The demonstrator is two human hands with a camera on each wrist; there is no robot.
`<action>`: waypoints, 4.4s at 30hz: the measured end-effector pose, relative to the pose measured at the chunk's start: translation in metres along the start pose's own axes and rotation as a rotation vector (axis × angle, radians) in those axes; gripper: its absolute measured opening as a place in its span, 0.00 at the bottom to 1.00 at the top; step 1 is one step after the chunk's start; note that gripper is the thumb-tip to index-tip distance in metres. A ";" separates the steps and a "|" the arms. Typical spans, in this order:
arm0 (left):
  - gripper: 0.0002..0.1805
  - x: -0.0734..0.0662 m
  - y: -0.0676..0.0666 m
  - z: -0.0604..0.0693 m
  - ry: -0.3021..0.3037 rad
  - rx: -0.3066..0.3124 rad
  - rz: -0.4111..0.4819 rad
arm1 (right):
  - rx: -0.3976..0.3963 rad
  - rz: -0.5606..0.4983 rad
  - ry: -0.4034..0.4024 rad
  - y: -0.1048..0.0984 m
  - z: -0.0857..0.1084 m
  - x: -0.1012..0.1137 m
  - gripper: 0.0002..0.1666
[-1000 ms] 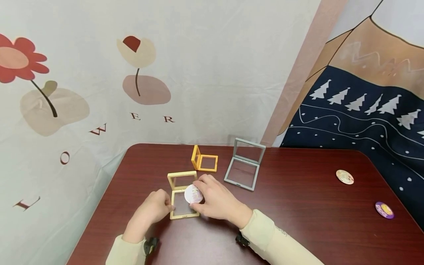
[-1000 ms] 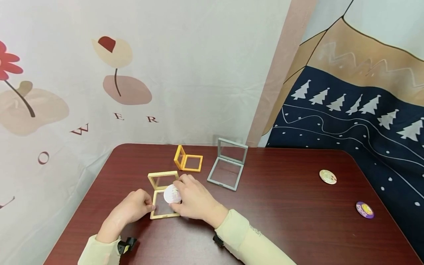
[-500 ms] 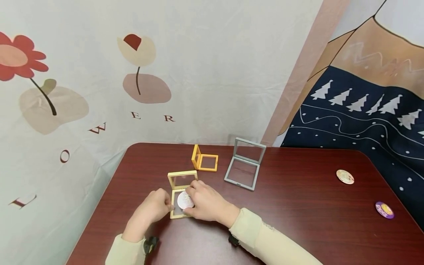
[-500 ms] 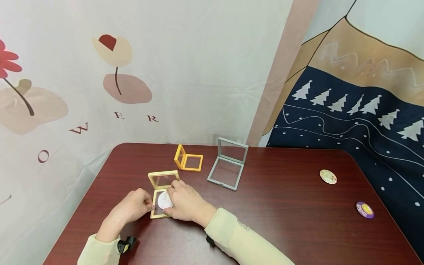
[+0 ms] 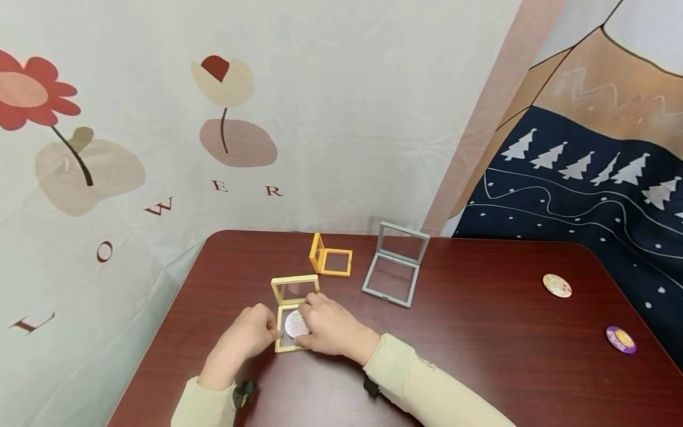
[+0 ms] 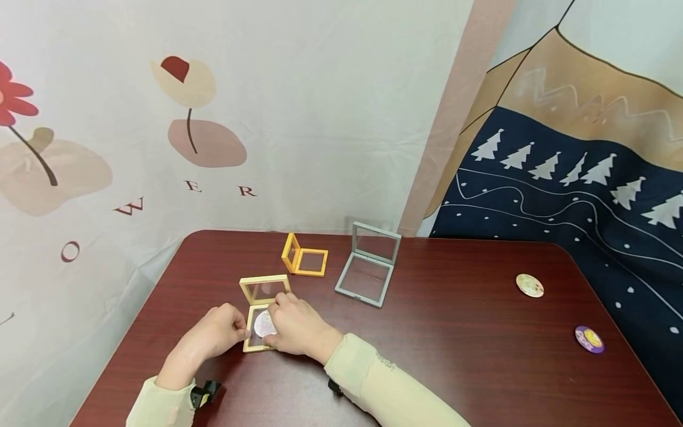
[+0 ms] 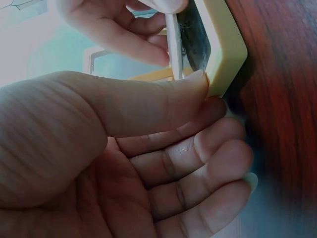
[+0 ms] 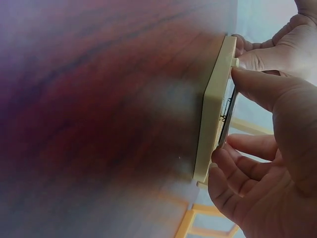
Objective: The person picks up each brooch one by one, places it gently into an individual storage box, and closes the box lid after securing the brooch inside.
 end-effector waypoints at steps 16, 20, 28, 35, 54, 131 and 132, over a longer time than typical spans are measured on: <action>0.20 0.001 0.001 -0.002 -0.004 0.010 0.005 | -0.072 -0.070 -0.028 -0.033 -0.002 -0.005 0.14; 0.20 0.002 0.002 -0.002 -0.014 0.016 0.005 | -0.182 -0.133 -0.035 -0.061 -0.004 -0.011 0.10; 0.19 0.003 0.002 -0.001 -0.017 0.022 0.000 | -0.342 -0.163 -0.008 -0.094 -0.012 -0.028 0.13; 0.19 0.002 0.001 -0.001 -0.007 0.019 -0.005 | -0.336 -0.185 0.024 -0.094 -0.018 -0.040 0.18; 0.18 0.004 0.002 -0.002 -0.021 0.030 0.001 | -0.183 -0.157 0.117 -0.061 -0.019 -0.046 0.21; 0.19 0.010 0.002 -0.005 0.030 0.032 0.074 | 0.012 -0.014 -0.141 -0.029 0.029 0.006 0.16; 0.19 0.010 0.002 -0.004 0.027 0.039 0.073 | 0.014 -0.014 -0.141 -0.028 0.029 0.006 0.16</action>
Point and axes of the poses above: each hand's wrist, its own z-axis away from the middle knuckle, its own y-axis out of the palm, x = y × z, the point moved 7 cm from there along -z, towards the middle knuckle, and after that the axes turned 11 degrees about -x, right-handed, at the moved point
